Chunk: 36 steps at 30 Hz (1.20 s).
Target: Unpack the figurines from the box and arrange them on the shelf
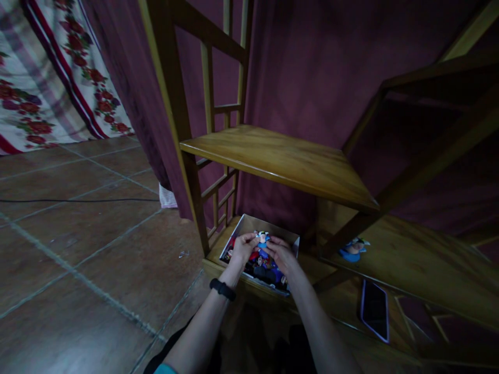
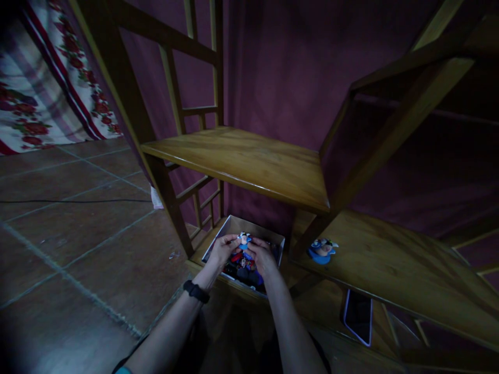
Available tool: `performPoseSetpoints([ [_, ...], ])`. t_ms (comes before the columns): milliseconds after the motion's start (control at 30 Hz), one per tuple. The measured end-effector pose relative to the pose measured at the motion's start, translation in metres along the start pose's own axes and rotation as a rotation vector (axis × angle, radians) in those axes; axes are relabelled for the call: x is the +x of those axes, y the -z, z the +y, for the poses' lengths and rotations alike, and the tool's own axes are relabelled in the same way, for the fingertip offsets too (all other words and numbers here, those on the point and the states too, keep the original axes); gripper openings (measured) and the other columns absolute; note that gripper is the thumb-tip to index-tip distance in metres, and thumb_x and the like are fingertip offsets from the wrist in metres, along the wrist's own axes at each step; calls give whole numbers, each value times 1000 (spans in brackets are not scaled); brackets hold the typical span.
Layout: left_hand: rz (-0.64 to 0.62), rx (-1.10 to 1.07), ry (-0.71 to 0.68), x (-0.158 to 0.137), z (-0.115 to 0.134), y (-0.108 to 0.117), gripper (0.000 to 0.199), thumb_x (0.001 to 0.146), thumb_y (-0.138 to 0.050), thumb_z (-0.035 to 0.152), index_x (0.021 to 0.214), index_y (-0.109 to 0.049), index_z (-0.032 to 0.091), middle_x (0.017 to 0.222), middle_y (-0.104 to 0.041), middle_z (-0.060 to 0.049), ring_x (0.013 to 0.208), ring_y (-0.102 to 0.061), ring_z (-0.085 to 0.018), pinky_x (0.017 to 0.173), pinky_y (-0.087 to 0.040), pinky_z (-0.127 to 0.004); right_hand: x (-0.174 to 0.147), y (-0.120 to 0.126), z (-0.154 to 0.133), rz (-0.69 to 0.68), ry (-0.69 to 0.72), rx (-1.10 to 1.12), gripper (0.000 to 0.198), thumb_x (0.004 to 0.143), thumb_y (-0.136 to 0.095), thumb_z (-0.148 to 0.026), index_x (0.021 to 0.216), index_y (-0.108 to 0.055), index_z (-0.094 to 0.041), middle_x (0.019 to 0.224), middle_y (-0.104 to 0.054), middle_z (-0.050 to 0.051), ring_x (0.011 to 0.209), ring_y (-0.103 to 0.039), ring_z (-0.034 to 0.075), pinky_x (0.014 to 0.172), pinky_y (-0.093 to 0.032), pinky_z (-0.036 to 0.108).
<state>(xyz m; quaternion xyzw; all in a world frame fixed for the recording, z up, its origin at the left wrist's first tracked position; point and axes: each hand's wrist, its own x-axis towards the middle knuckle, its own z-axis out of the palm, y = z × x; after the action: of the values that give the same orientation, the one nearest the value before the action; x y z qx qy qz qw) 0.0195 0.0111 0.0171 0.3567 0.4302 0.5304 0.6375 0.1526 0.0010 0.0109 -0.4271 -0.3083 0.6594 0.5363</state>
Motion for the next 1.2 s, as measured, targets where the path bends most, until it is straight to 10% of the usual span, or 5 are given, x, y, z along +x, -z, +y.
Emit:
performPoseSetpoints([
  [1200, -60, 166, -142, 0, 2, -3, 33, 48, -76, 21, 79, -67, 15, 62, -63, 0, 56, -53, -12, 57, -43, -23, 1, -9, -4, 21, 81, -178, 35, 60, -71, -39, 88, -65, -20, 91, -68, 4, 83, -64, 17, 73, -51, 29],
])
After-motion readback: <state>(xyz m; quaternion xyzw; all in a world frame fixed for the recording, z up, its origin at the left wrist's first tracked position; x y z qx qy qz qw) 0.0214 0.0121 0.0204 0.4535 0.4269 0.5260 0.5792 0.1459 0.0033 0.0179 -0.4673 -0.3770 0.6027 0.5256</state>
